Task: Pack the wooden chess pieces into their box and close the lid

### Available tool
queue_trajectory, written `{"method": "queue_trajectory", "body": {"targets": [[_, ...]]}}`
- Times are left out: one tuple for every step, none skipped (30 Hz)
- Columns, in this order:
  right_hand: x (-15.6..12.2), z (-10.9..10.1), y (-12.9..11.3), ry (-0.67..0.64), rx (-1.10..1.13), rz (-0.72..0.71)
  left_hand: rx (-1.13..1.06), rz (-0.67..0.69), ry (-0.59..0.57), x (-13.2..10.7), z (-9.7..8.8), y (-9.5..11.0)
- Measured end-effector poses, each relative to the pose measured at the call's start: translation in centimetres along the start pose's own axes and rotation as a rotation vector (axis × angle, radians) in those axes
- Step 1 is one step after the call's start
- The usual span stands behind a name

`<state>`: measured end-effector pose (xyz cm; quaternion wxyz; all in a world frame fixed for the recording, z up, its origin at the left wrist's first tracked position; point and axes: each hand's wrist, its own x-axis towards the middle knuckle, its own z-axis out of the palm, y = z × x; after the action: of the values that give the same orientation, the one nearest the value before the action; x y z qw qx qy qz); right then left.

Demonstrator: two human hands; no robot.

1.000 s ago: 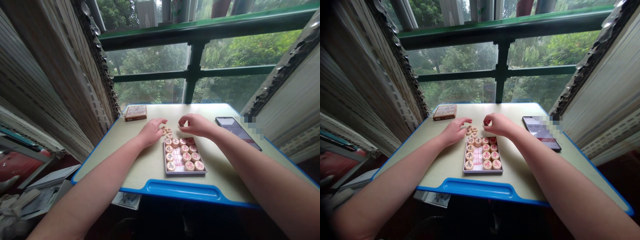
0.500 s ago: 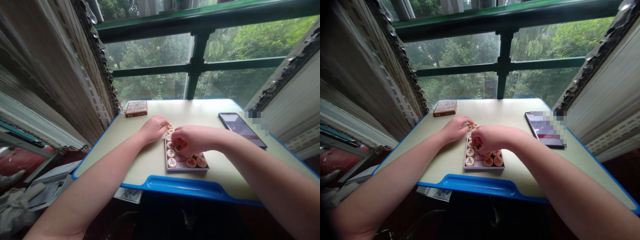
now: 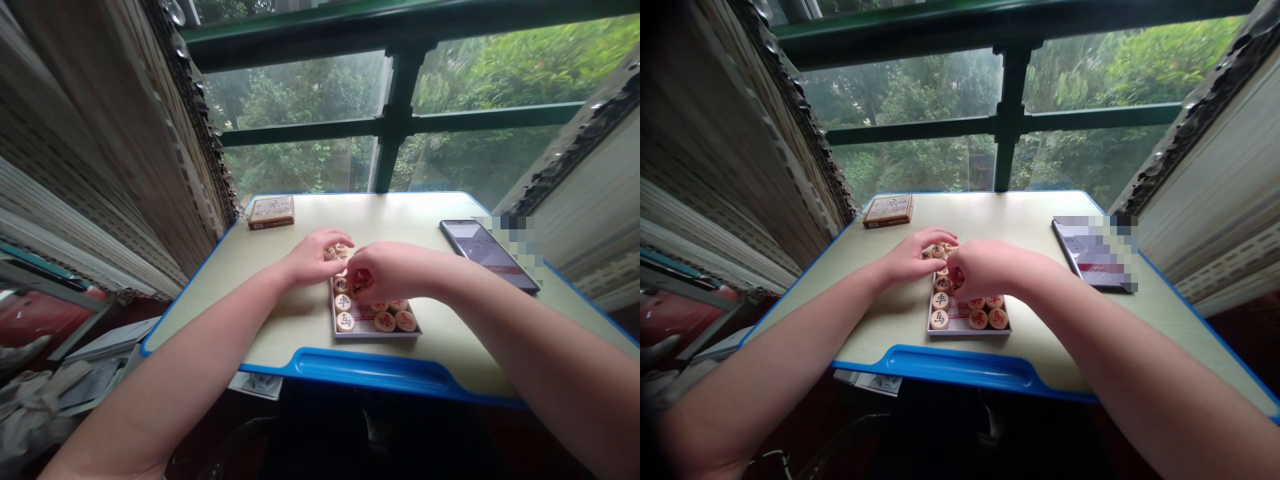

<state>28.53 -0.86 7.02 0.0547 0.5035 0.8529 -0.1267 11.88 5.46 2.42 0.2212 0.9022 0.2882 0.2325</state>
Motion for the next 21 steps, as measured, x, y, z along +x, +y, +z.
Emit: {"method": "queue_trajectory", "body": {"targets": [[0.0,0.0,-0.1,-0.002,-0.027,0.020,-0.008,0.014,-0.023,-0.1,0.0,0.0],[0.0,-0.1,-0.3,-0.004,-0.054,0.033,-0.007,0.025,-0.040,-0.1,0.0,0.0],[0.0,-0.1,-0.4,-0.005,-0.081,0.042,0.001,0.034,-0.056,-0.2,0.0,0.0],[-0.1,-0.1,-0.6,-0.002,-0.104,0.047,0.012,0.042,-0.068,-0.2,0.1,-0.1],[-0.1,-0.1,-0.7,0.001,-0.123,0.052,0.024,0.052,-0.081,-0.3,0.1,-0.1],[-0.1,-0.1,-0.9,0.007,-0.136,0.055,0.032,0.062,-0.091,-0.4,0.2,-0.2],[-0.1,0.0,-1.0,0.013,-0.145,0.059,0.037,0.070,-0.101,-0.4,0.2,-0.2],[-0.1,0.0,-1.1,0.020,-0.154,0.066,0.037,0.073,-0.108,-0.5,0.2,-0.2],[-0.1,0.1,-1.2,0.027,-0.165,0.072,0.034,0.073,-0.111,-0.5,0.2,-0.2],[0.0,0.1,-1.2,0.033,-0.176,0.081,0.030,0.069,-0.112,-0.6,0.3,-0.2],[0.0,0.2,-1.3,0.037,-0.188,0.090,0.025,0.065,-0.113,-0.6,0.3,-0.2],[0.1,0.3,-1.3,0.038,-0.198,0.098,0.020,0.061,-0.116,-0.6,0.3,-0.2],[0.1,0.3,-1.3,0.035,-0.204,0.102,0.015,0.059,-0.119,-0.6,0.3,-0.2],[0.2,0.3,-1.2,0.029,-0.203,0.102,0.012,0.058,-0.123,-0.6,0.3,-0.2],[0.2,0.3,-1.1,0.022,-0.196,0.096,0.010,0.058,-0.129,-0.6,0.3,-0.3],[0.2,0.3,-1.0,0.014,-0.184,0.088,0.012,0.059,-0.138,-0.6,0.2,-0.3],[0.2,0.3,-0.9,0.008,-0.169,0.078,0.016,0.060,-0.148,-0.6,0.2,-0.3],[0.2,0.3,-0.8,0.002,-0.153,0.067,0.024,0.062,-0.159,-0.6,0.2,-0.3],[0.2,0.2,-0.7,-0.001,-0.137,0.056,0.034,0.063,-0.169,-0.6,0.1,-0.3],[0.1,0.1,-0.6,-0.004,-0.121,0.048,0.044,0.063,-0.177,-0.5,0.1,-0.3],[0.1,0.0,-0.6,-0.006,-0.104,0.041,0.053,0.062,-0.184,-0.5,0.1,-0.3]]}}
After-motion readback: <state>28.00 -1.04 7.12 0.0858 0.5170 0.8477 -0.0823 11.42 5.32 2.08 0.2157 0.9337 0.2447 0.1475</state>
